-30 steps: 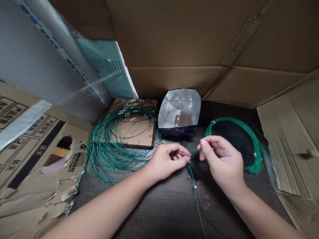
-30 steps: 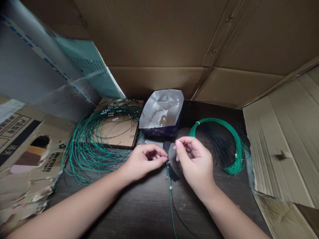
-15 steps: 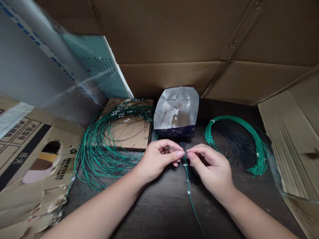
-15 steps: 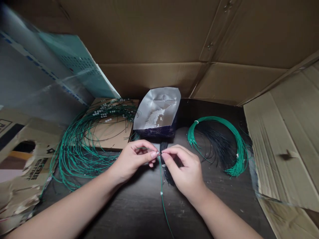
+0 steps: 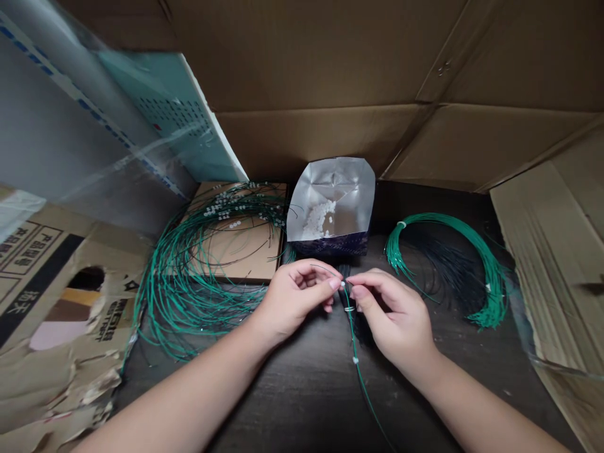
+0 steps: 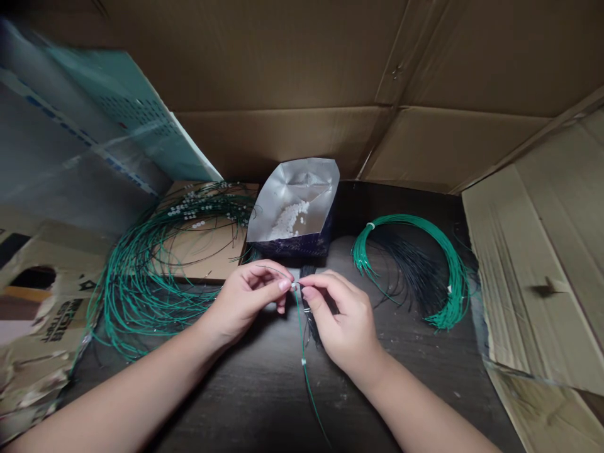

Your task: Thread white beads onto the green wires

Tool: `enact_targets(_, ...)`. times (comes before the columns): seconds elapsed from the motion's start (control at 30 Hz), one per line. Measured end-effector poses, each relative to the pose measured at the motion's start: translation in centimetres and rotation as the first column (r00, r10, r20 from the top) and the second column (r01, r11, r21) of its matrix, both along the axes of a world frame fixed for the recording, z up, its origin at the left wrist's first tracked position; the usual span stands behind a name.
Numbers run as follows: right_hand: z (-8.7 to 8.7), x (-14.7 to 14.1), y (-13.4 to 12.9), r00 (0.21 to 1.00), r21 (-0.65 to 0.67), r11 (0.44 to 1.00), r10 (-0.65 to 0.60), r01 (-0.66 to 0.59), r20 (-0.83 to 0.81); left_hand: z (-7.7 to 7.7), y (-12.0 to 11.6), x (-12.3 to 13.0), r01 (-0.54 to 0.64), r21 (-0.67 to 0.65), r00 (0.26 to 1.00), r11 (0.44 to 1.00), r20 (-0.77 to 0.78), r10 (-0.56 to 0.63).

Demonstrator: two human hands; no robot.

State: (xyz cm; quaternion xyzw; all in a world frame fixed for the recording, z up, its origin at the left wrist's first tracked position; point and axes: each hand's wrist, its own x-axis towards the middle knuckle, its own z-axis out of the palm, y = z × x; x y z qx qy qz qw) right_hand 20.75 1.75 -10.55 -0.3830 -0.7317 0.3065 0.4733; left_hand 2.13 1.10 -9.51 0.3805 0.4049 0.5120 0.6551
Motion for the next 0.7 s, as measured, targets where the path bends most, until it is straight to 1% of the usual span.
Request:
enact_targets(0.17, 0.1, -0.1, 0.0, 0.999, 0.018, 0.999, -0.030, 0.029, 0.027, 0.1, 0.0, 0.0, -0.008, -0.005, 1.000, 1.000, -0.013, 0.007)
enact_targets(0.43, 1.0, -0.2, -0.3, 0.998, 0.052, 0.998, -0.026, 0.023, 0.050, 0.4, 0.0, 0.1, -0.009, -0.030, 0.998, 0.999, -0.065, 0.007)
enact_targets(0.57, 1.0, -0.3, -0.3, 0.998, 0.055, 0.998, -0.021, 0.018, 0.054, 0.5, 0.0, 0.1, -0.021, -0.036, 0.994, 0.999, -0.104, 0.017)
enact_targets(0.7, 0.9, -0.4, -0.3, 0.998, 0.058, 0.998, -0.021, 0.017, 0.058, 0.6, 0.0, 0.1, -0.024, -0.035, 0.994, 0.999, -0.108, 0.021)
